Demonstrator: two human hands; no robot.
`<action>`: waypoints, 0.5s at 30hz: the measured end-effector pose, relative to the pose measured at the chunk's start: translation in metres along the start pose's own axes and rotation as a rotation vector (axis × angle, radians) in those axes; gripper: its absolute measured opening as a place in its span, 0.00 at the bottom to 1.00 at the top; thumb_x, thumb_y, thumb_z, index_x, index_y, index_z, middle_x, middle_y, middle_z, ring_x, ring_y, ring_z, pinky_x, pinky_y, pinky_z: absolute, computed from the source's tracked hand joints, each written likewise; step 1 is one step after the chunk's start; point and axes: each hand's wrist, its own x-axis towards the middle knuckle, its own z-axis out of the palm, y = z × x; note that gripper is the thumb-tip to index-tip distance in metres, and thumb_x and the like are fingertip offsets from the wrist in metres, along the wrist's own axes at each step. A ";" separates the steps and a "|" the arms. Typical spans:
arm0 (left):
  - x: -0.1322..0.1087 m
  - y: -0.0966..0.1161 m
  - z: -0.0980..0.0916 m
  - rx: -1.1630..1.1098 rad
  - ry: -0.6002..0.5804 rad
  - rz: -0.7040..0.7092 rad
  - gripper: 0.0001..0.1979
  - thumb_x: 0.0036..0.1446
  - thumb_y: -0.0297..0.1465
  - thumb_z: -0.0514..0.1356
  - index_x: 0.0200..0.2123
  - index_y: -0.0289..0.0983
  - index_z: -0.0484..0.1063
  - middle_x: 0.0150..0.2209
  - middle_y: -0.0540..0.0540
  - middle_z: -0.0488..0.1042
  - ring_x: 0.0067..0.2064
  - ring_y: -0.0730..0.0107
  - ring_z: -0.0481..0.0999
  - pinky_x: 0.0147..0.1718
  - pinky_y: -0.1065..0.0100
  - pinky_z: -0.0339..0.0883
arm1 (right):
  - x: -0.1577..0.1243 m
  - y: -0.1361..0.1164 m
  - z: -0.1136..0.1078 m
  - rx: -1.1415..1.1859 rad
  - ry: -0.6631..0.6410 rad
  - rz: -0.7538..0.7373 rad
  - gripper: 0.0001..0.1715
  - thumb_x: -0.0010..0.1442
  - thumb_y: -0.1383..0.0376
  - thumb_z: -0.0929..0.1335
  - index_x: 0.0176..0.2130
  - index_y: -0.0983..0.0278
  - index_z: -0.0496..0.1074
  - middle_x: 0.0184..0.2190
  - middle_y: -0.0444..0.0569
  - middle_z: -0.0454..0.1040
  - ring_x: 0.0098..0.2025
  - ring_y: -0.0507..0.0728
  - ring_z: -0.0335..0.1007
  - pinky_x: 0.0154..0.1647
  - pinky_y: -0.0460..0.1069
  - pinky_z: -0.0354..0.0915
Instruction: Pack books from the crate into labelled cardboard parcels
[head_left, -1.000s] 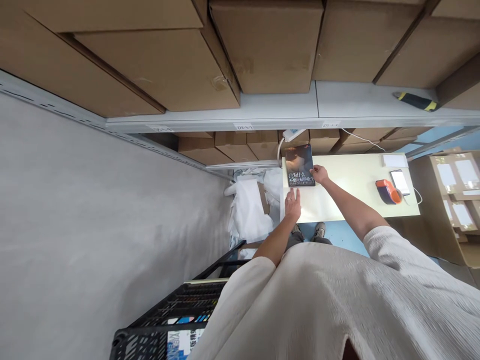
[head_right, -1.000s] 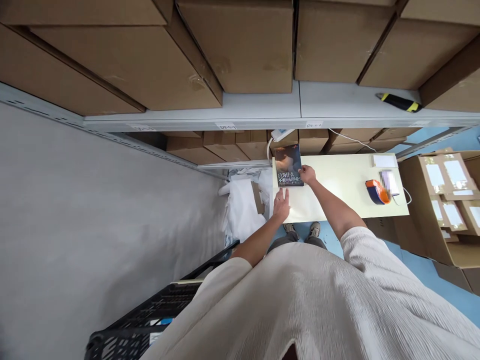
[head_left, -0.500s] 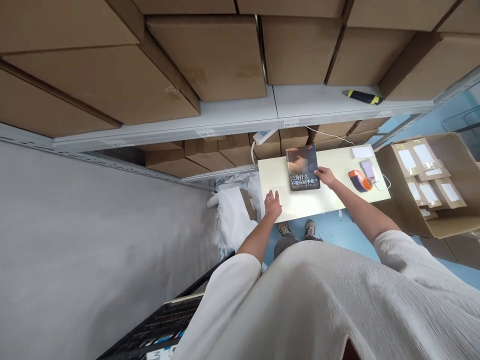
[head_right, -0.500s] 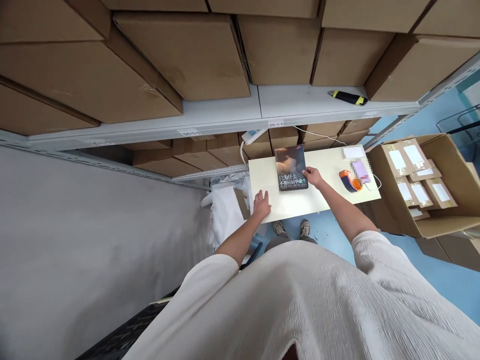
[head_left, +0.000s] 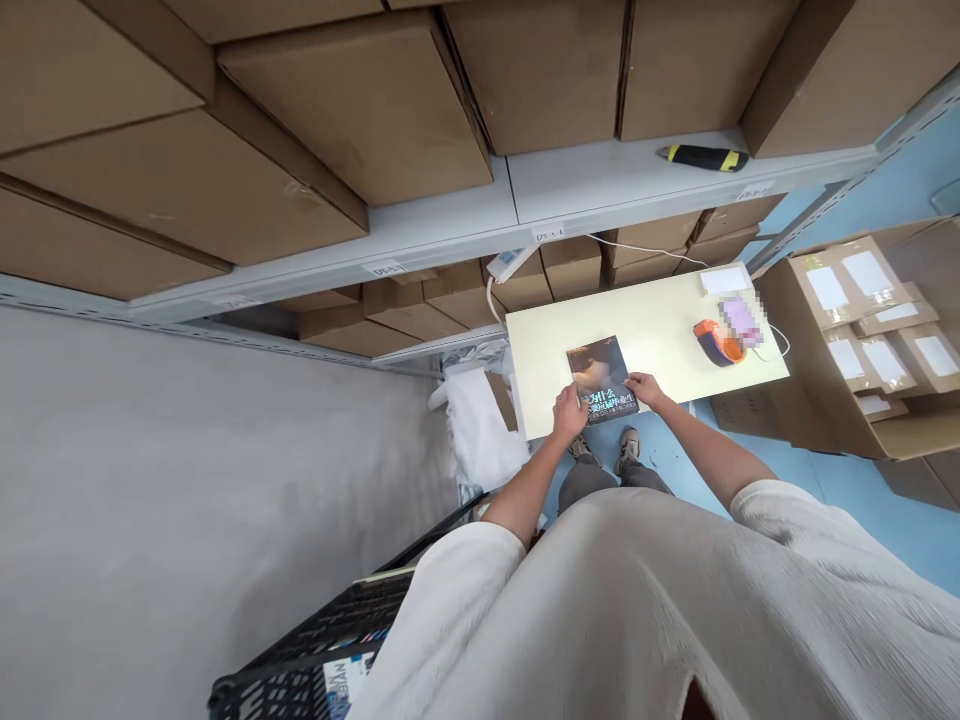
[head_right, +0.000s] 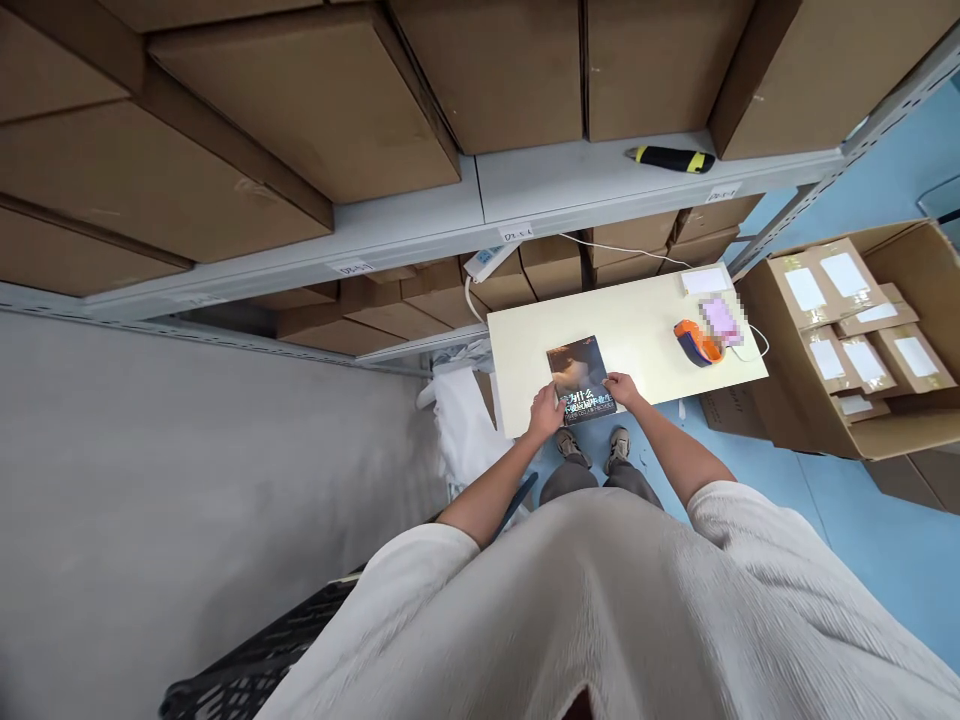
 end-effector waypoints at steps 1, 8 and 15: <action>0.000 0.006 0.005 -0.004 -0.013 0.002 0.34 0.73 0.37 0.55 0.79 0.39 0.56 0.75 0.33 0.65 0.74 0.46 0.67 0.71 0.50 0.64 | 0.002 0.003 -0.001 -0.024 0.027 0.025 0.11 0.57 0.56 0.73 0.34 0.62 0.77 0.29 0.43 0.77 0.39 0.58 0.73 0.45 0.50 0.69; -0.002 0.023 0.022 0.084 -0.089 -0.060 0.45 0.67 0.39 0.64 0.81 0.39 0.50 0.81 0.28 0.53 0.78 0.37 0.60 0.71 0.45 0.64 | 0.013 0.028 -0.022 -0.208 0.349 0.184 0.26 0.58 0.65 0.72 0.57 0.63 0.76 0.60 0.63 0.76 0.63 0.69 0.73 0.66 0.60 0.67; -0.003 0.022 0.026 0.120 -0.096 -0.064 0.49 0.63 0.37 0.66 0.82 0.47 0.49 0.83 0.33 0.48 0.79 0.34 0.57 0.70 0.41 0.65 | 0.032 0.044 -0.037 -0.201 0.348 0.346 0.26 0.51 0.59 0.78 0.49 0.62 0.75 0.60 0.70 0.71 0.65 0.79 0.70 0.65 0.71 0.67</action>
